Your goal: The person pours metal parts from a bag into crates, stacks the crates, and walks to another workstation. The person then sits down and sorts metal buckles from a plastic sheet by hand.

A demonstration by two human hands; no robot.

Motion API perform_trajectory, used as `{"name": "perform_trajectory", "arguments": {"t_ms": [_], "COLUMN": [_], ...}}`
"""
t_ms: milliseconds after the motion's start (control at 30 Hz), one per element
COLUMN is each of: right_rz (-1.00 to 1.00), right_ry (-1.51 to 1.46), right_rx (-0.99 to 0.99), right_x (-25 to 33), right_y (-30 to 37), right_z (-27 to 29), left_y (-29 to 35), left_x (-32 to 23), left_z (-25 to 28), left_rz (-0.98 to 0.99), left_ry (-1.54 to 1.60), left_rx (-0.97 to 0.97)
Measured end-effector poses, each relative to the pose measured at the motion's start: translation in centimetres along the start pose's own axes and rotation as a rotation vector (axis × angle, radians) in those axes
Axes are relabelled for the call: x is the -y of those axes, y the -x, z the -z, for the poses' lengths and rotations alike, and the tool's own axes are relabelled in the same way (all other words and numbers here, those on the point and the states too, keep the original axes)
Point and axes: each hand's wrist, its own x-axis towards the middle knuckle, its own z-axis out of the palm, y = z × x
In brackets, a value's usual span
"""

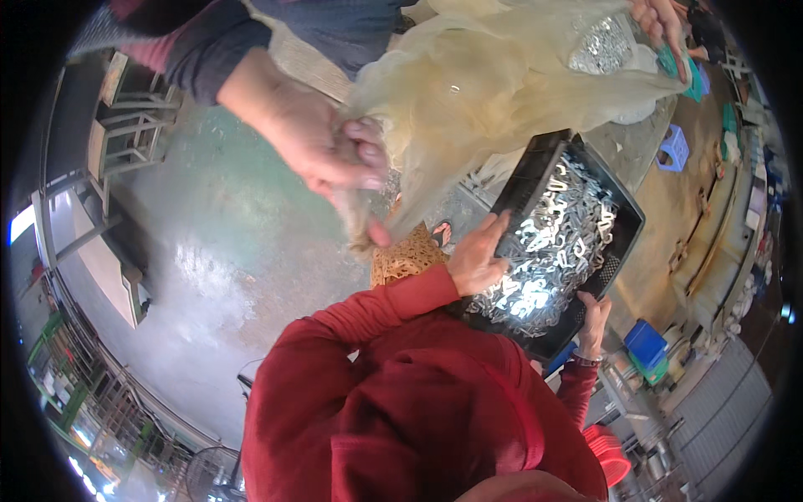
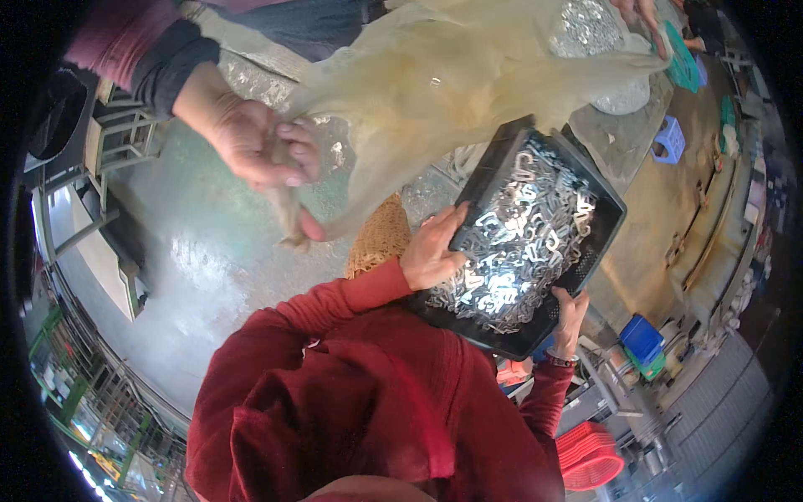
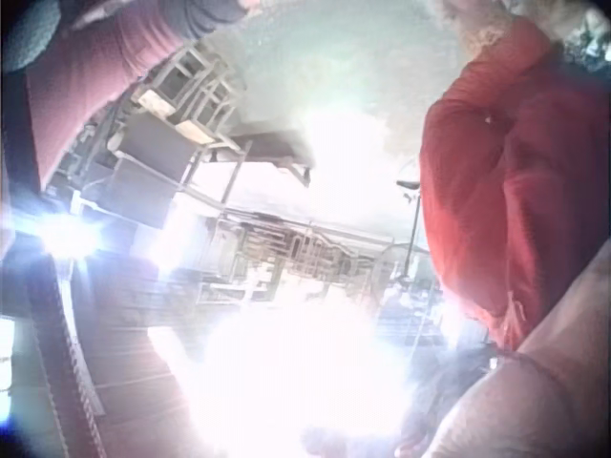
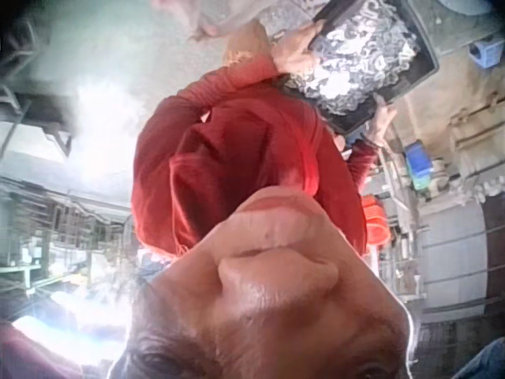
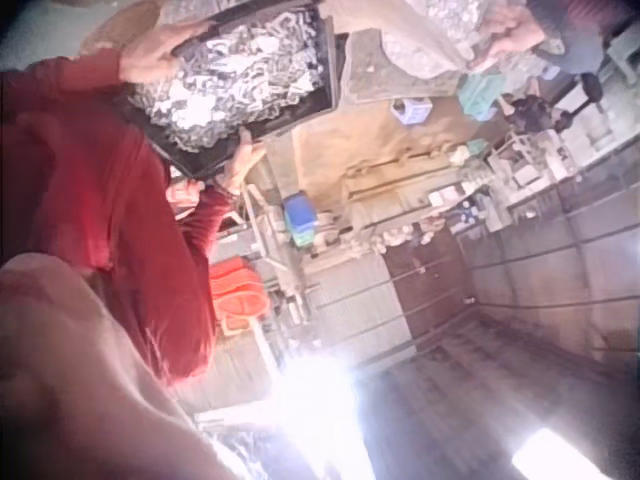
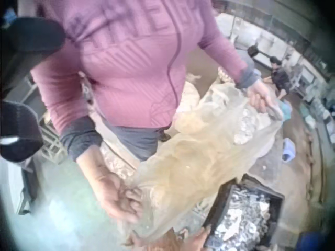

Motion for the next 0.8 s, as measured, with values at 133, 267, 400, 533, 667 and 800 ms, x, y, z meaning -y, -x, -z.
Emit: {"name": "perform_trajectory", "arguments": {"t_ms": [133,267,400,533,667,800], "right_rz": [0.227,-0.078,-0.125,-0.142,-0.376,0.573], "right_ry": [0.042,-0.409,-0.448,-0.363,-0.391,0.592], "right_rx": [-0.073,-0.129,-0.098,-0.008,-0.266,-0.018], "right_x": [-2.6,-5.6,-7.2,-11.1,-16.6,-19.0], "right_y": [0.9,1.4,3.0,0.9,1.6,3.3], "right_z": [-0.8,-0.3,0.5,0.1,0.0,2.0], "left_y": [0.2,-3.3,-17.4,-32.6,-37.1,-34.1], "left_x": [0.1,-3.5,-6.8,7.5,27.9,37.2], "left_z": [-0.3,2.7,6.3,7.1,0.8,-2.7], "left_rz": [0.056,-0.035,0.101,0.293,0.318,0.096], "left_ry": [-0.010,-0.648,-1.104,-1.144,-1.192,-1.155], "left_rx": [0.111,0.533,0.597,0.533,0.705,0.459]}}
